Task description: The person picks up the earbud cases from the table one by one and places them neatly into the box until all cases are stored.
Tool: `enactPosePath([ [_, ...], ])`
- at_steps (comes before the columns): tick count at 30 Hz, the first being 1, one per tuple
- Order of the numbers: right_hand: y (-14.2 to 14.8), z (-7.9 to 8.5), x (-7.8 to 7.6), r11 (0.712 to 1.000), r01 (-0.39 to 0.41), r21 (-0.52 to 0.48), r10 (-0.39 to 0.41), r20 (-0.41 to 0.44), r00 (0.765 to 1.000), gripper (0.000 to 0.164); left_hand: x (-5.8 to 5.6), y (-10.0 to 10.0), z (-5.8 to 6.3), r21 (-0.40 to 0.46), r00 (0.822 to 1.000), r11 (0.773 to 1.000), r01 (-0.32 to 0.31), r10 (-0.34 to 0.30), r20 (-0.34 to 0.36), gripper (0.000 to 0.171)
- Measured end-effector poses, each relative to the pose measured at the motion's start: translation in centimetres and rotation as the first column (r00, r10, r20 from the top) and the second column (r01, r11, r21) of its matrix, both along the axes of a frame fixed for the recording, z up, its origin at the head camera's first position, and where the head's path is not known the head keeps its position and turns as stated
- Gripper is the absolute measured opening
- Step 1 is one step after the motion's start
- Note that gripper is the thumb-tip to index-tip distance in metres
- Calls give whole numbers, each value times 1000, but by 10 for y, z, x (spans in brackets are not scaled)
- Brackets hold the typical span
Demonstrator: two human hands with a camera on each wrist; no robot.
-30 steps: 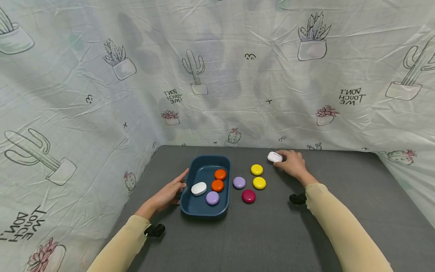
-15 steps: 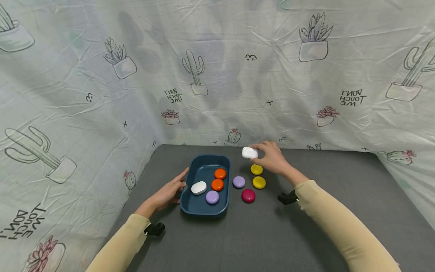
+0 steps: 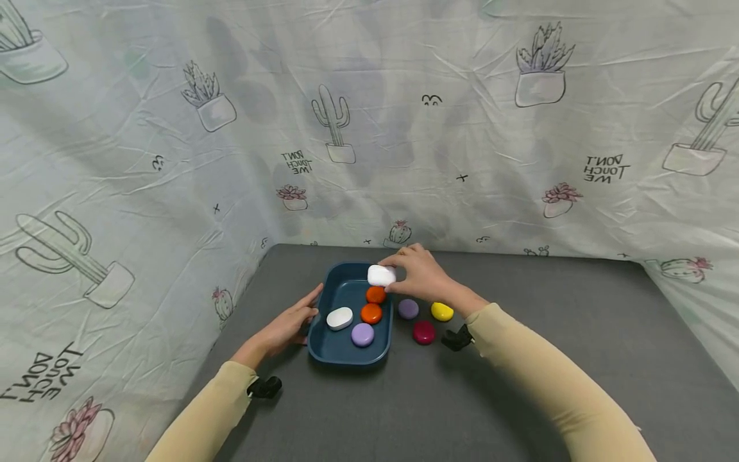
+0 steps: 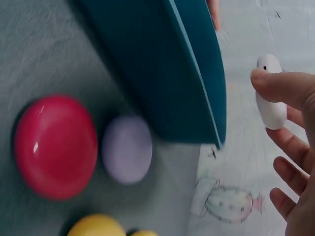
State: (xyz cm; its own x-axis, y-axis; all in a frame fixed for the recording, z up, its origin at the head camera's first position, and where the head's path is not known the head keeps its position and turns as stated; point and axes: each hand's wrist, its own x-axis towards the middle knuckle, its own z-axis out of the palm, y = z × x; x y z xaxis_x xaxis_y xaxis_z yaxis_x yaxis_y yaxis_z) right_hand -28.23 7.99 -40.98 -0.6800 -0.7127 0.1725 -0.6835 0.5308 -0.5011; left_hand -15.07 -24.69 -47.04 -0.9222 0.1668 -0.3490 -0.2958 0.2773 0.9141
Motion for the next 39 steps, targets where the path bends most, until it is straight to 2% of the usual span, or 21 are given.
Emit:
enactPosePath([
  [7,-33,-3,6,986,-90,137,96,-40,995,50,0,0,1,-4,1000,1000,-8,8,5,62],
  [14,-56,-11,9,961,-102,257,124,-69,990,51,0,0,0,-7,1000,1000,-14,14,-2,62],
  [18,-62,-16,10,954,-94,286,125,-92,988,50,1,0,-1,-11,1000,1000,-15,15,-7,61],
  [26,-69,-25,11,954,-83,289,106,-65,992,55,2,0,-3,-14,1000,1000,16,-16,-15,62],
  [33,-57,-15,12,972,-56,229,76,-80,994,53,1,0,-4,-13,1000,1000,13,-13,-20,62],
  [39,-43,-8,11,987,-49,154,57,-48,997,50,2,0,-4,-19,1000,1000,5,-6,-22,61],
])
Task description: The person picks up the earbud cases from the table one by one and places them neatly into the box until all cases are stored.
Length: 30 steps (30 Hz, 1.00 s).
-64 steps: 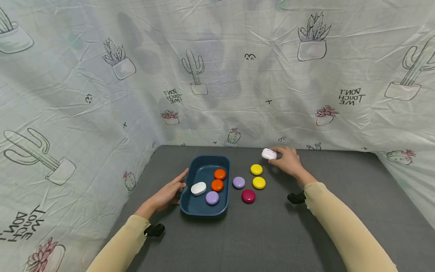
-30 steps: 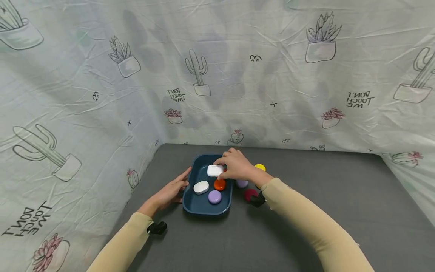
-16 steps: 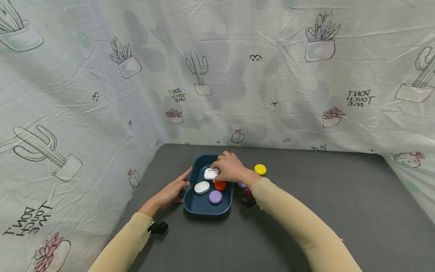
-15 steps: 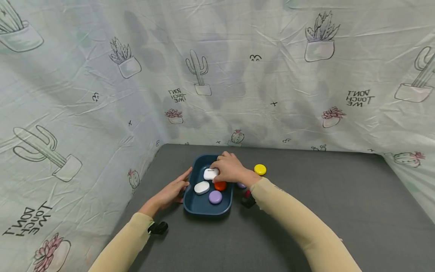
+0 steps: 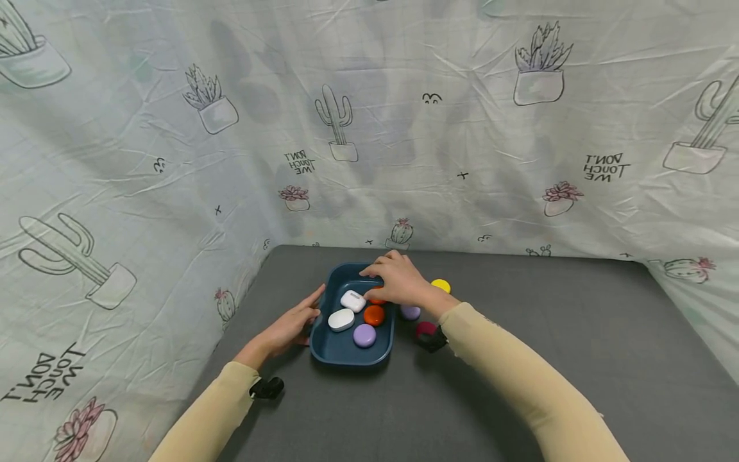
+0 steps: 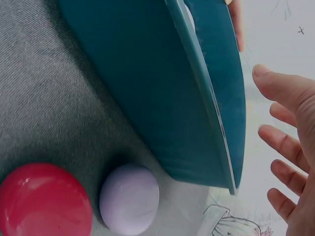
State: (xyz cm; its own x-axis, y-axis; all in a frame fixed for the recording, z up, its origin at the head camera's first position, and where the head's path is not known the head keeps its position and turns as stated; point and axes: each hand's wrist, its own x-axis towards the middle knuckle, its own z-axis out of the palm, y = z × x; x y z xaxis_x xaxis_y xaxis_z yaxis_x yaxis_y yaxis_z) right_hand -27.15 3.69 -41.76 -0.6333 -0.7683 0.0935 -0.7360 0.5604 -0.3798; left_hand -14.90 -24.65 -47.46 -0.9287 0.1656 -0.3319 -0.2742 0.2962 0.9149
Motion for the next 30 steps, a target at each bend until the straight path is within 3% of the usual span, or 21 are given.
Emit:
enactPosePath([
  [10,27,6,1,998,3,-64,-4,-13,1000,49,-1,1,-1,-9,1000,1000,-9,9,4,61],
  [30,101,7,-8,984,105,-143,-103,24,994,54,-1,-1,-1,5,1000,1000,2,-2,11,62],
])
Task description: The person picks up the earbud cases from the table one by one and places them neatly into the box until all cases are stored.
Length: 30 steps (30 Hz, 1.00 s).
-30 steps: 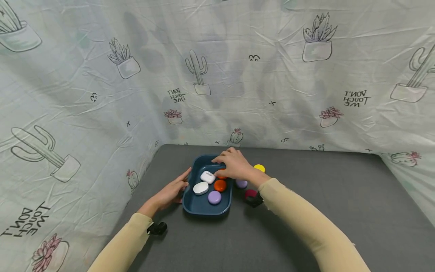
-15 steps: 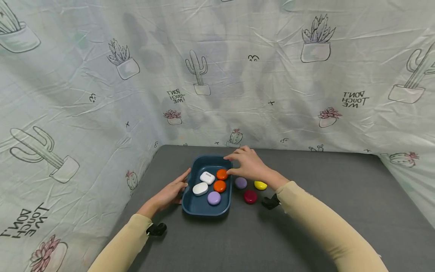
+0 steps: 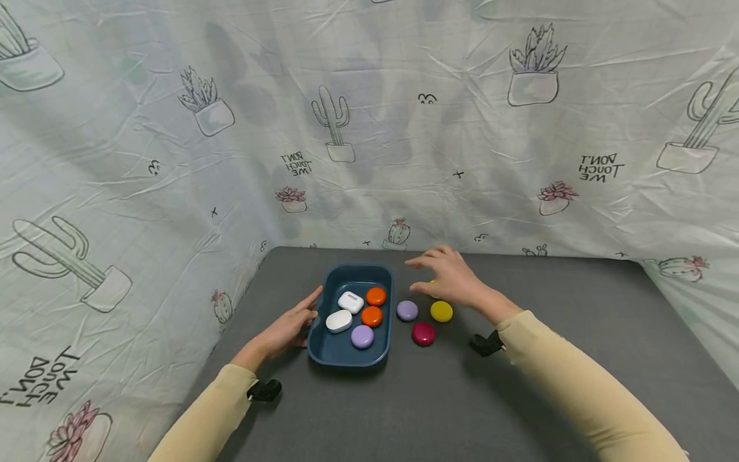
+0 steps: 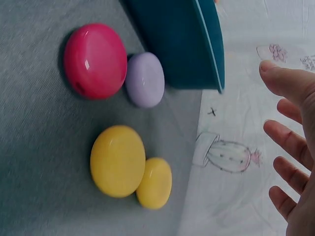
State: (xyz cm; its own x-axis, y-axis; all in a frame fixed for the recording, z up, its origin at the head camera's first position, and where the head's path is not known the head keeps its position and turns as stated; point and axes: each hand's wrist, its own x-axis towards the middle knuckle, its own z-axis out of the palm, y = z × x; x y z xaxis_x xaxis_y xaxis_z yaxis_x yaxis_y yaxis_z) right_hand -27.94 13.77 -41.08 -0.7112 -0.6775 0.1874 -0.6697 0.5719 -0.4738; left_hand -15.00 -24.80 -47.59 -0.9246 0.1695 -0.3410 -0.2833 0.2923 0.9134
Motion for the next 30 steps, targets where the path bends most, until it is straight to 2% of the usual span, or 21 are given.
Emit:
enactPosePath([
  [14,30,-12,-16,997,75,-1,-74,59,995,57,-1,3,1,-8,1000,1000,-12,12,4,62],
  [30,50,-35,-31,997,80,5,-80,181,980,60,-1,3,1,-12,1000,1000,-10,10,10,62],
])
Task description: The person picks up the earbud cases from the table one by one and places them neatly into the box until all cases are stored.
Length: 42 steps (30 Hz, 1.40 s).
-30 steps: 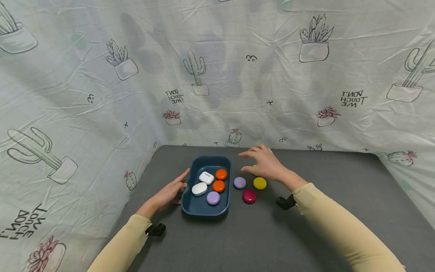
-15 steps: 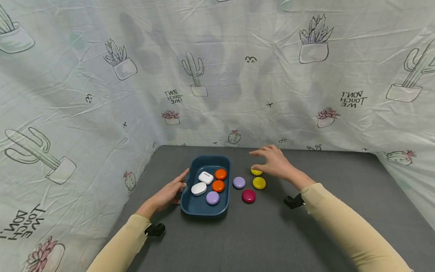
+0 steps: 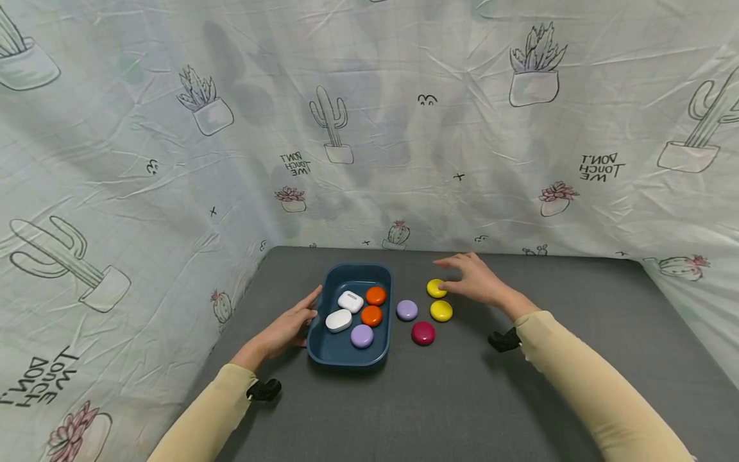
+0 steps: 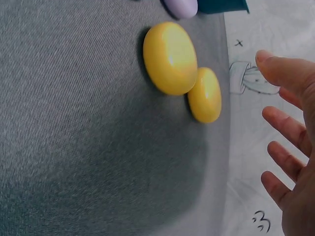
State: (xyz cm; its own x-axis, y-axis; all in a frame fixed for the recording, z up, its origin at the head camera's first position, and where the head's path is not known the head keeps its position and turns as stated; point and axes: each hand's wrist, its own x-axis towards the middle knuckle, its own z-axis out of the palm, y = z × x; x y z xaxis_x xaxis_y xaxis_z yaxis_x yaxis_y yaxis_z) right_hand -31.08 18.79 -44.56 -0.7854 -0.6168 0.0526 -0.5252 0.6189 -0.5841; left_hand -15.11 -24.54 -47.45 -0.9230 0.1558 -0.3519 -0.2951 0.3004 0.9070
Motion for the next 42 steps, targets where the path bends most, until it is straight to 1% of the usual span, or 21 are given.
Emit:
enactPosePath([
  [14,15,-23,0,1000,-15,24,14,48,999,61,20,12,0,3,1000,1000,-19,19,-4,62],
  [21,18,-28,2,999,-24,38,20,112,994,61,30,17,-2,55,1000,998,-4,5,-19,64],
  [24,19,-32,2,999,-29,44,23,124,992,59,34,19,-3,54,1000,998,-8,9,-22,63],
  [31,22,-40,0,998,-42,48,35,133,991,58,44,24,-2,39,999,999,-22,23,-24,62],
  [36,23,-42,2,998,-49,40,43,135,990,58,50,29,-3,30,999,998,-46,47,-24,61],
  [42,23,-43,3,996,-72,47,66,114,991,57,58,34,-3,29,998,998,-62,63,-24,61],
])
